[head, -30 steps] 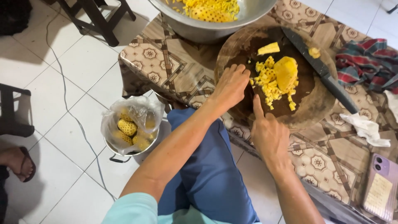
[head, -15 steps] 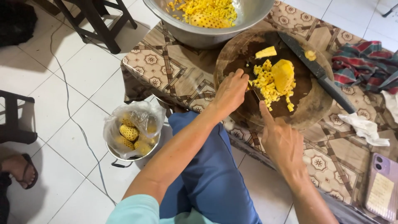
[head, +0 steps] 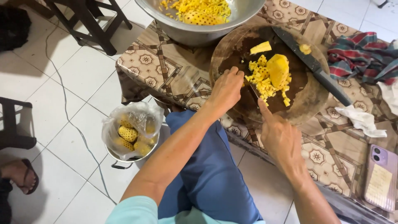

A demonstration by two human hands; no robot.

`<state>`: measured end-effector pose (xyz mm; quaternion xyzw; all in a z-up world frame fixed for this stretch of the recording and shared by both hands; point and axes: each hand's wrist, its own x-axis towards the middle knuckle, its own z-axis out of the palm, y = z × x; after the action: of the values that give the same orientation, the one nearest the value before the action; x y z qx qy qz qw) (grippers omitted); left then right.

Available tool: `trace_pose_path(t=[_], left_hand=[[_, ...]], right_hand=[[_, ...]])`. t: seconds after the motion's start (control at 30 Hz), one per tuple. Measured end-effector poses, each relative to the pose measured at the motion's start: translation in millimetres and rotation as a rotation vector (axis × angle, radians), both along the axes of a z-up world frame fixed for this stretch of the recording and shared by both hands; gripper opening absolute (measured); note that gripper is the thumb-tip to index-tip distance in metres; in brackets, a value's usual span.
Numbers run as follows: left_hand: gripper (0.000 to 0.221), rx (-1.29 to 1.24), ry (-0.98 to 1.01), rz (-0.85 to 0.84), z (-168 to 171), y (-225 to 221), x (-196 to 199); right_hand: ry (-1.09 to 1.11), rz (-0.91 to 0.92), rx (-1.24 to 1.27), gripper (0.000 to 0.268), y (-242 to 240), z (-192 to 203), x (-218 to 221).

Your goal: Dicing pineapple on a wooden cutting board and transferring the pieces into a large metal bowl.

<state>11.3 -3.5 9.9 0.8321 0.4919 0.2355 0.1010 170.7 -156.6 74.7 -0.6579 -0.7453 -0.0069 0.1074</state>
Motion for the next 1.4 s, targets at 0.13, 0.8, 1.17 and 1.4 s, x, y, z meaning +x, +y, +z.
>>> trace_pose_path(t=[0.13,0.8,1.17,1.4], left_hand=[[0.035,-0.009,0.019,0.004,2.2,2.5,3.0],[0.041,-0.027,0.021,-0.004,0.7,2.8,3.1],[0.031,-0.075,-0.08,-0.017,-3.4,1.5,-9.9],[0.04,-0.096,0.041,-0.003,5.4,-1.8,-4.1]], right_hand=[[-0.078,0.009,-0.033,0.059,3.6,8.6,-13.5],[-0.131,0.03,0.032,0.06,8.1,-6.5,-23.0],[0.087,-0.067,-0.08,0.053,1.5,2.4,-10.0],[-0.152,0.011,0.058,0.06,9.5,-11.5,-20.1]])
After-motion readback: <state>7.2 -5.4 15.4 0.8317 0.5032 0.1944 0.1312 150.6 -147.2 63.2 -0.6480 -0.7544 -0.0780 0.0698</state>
